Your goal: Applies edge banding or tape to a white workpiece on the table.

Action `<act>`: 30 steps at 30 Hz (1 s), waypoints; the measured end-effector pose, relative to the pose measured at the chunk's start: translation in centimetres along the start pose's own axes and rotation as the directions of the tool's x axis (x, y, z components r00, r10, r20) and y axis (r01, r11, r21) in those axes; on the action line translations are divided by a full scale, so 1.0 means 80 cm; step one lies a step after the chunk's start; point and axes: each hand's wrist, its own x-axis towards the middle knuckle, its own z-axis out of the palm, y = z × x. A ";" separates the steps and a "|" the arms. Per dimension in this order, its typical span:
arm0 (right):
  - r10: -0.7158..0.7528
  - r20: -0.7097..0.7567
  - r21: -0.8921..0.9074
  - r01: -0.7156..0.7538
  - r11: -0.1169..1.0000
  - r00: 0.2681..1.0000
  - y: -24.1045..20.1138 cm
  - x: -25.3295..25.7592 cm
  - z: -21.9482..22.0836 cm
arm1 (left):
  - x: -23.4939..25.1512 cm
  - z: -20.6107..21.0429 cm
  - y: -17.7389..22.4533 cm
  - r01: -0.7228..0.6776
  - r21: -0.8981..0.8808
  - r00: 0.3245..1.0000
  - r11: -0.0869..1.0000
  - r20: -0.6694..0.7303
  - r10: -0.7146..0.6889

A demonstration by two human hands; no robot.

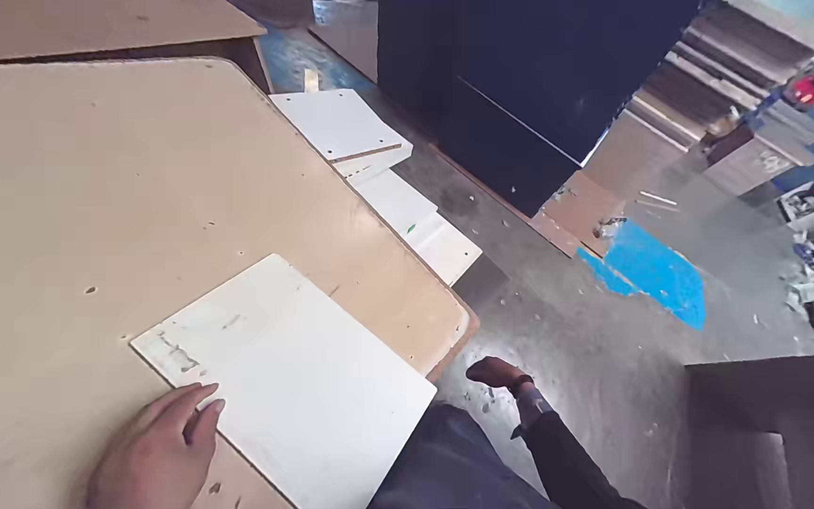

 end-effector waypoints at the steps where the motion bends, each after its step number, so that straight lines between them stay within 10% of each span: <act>1: -0.019 0.024 -0.027 0.020 0.999 1.000 -0.009 0.010 0.002 | -0.002 -0.001 -0.001 0.010 0.005 1.000 1.000 -0.003 -0.010; 6: 0.022 -0.264 -0.167 -0.068 0.984 0.964 -0.024 0.007 -0.089 | -0.021 0.001 0.008 0.022 0.023 0.998 1.000 -0.066 -0.020; 9: 0.014 -0.607 -0.074 -0.074 0.995 0.795 -0.071 -0.022 -0.156 | -0.026 0.003 0.021 0.055 0.051 0.992 0.997 -0.117 -0.048; 14: -0.322 -0.842 -0.107 0.450 0.887 0.433 -0.186 -0.041 -0.177 | -0.032 0.000 0.031 0.190 0.064 0.977 0.980 -0.113 -0.182; 21: -0.829 -0.387 -0.428 0.717 0.549 0.404 -0.355 -0.035 -0.013 | -0.004 -0.029 0.024 0.199 0.134 0.970 0.971 -0.167 -0.175; 30: -0.930 -0.033 -0.682 0.672 0.289 0.367 -0.358 -0.013 0.093 | 0.055 -0.065 0.002 -0.015 0.391 0.974 0.920 0.215 -0.076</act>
